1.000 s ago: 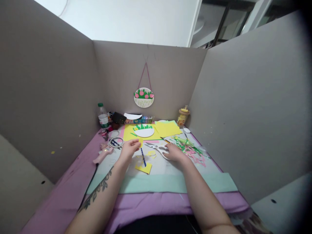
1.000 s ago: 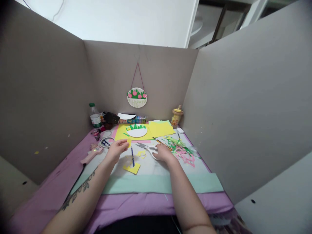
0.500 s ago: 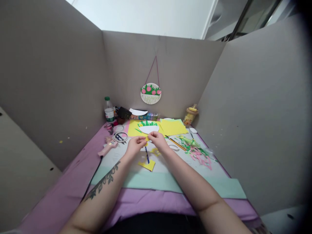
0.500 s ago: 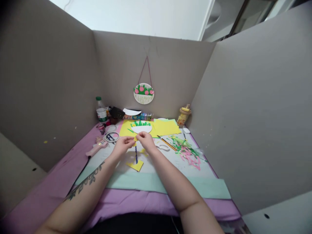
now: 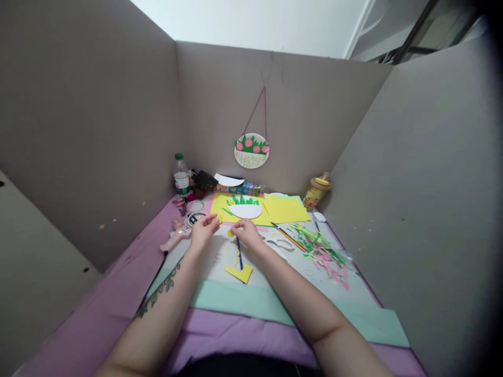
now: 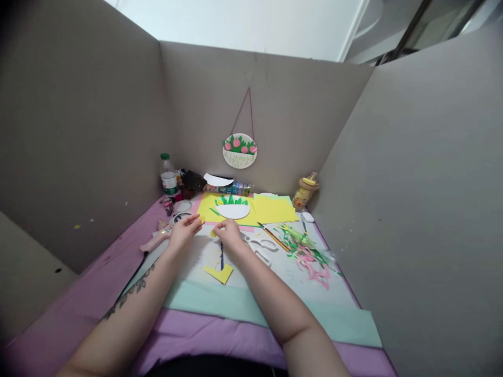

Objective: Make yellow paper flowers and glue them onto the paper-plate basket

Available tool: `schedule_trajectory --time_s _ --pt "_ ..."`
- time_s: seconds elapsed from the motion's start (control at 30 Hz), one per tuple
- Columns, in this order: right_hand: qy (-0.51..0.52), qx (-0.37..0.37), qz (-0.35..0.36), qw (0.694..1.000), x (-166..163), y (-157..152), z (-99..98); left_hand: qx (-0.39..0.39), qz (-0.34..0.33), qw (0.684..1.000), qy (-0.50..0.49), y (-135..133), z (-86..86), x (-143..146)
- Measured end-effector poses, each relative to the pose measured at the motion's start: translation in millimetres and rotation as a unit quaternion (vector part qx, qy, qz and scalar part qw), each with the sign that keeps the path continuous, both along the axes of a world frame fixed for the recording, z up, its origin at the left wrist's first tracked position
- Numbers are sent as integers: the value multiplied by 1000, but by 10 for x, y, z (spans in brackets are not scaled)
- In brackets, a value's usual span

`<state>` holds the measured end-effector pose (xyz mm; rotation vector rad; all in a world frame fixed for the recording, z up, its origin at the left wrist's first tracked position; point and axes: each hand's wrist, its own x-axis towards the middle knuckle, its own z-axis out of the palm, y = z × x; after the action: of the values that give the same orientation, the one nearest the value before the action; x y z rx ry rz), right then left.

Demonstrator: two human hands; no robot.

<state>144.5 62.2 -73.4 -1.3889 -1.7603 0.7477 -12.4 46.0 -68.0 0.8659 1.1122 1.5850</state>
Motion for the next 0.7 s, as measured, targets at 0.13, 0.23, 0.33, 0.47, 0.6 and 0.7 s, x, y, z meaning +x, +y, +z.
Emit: schedule_trajectory --time_s 0.13,0.23,0.33,0.47,0.6,0.7 --pt "-99 4 -11 995 -217 113 -111 -24 11 999 23 39 -2 -73" --pt "-110 -20 15 994 -333 121 -163 -42 33 998 16 46 36 -90" --pt "-115 5 37 993 -435 87 -192 -29 39 999 -5 48 71 -81" --pt "-150 34 21 988 -477 43 -197 -21 17 999 -26 36 73 -46" --pt "-97 34 12 995 -334 36 -59 -29 -3 999 -16 -17 61 -13" --pt "48 28 24 998 -211 4 103 -40 -15 998 54 -79 80 21"
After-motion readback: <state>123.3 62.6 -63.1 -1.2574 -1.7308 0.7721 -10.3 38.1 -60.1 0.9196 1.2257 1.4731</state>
